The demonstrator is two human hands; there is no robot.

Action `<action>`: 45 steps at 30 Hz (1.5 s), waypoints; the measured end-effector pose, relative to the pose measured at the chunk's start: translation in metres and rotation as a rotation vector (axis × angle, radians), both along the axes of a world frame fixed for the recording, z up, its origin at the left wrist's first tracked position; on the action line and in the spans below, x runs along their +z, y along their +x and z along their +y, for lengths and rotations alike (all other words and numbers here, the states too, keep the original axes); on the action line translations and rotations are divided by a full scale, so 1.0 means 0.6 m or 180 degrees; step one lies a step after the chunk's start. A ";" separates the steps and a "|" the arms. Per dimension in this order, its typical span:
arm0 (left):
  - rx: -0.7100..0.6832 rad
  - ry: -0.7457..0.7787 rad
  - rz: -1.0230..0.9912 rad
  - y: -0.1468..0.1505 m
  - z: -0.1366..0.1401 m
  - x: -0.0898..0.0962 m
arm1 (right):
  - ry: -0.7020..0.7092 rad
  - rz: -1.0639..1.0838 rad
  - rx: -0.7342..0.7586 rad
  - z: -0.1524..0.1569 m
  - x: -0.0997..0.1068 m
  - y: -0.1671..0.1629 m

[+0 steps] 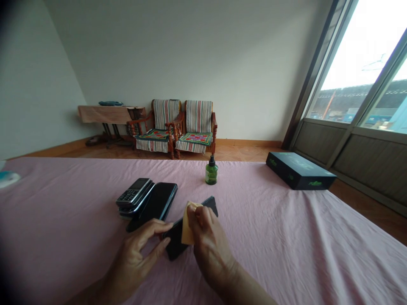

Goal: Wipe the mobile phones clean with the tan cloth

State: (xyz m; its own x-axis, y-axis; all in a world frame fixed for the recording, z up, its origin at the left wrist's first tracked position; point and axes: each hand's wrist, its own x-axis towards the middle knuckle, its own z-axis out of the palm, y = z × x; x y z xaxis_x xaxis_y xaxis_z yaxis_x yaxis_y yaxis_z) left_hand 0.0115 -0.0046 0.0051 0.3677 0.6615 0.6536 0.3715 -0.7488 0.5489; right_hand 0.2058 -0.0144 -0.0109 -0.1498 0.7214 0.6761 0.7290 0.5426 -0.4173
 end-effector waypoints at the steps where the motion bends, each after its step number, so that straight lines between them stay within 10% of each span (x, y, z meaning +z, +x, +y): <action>1: -0.0010 0.0005 0.0010 0.000 0.001 0.001 | 0.0045 -0.0038 -0.0072 0.007 -0.001 0.009; 7: -0.0022 0.0048 0.0022 0.000 0.002 0.002 | 0.0171 -0.0252 -0.0641 0.046 -0.007 0.057; 16: 0.0031 0.0031 0.0047 0.000 0.004 -0.001 | 0.0407 -0.0364 0.0207 -0.011 0.004 -0.016; 24: 0.0047 0.0111 0.0062 0.000 0.001 -0.001 | 0.0062 -0.0235 -0.0653 0.048 -0.013 0.054; 32: 0.0109 0.0046 0.0087 0.001 -0.001 -0.001 | 0.0383 -0.0291 0.0153 -0.005 -0.002 -0.014; 45: -0.0300 0.0670 0.0505 -0.008 0.000 0.016 | 0.0090 0.0007 -0.0371 0.019 0.011 0.065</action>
State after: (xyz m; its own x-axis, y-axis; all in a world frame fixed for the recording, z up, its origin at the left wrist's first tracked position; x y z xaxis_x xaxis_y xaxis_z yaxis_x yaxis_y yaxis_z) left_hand 0.0067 -0.0046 0.0144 0.5299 0.4752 0.7024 0.3636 -0.8756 0.3180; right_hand 0.2445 -0.0031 -0.0043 -0.0644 0.7143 0.6968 0.7870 0.4657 -0.4047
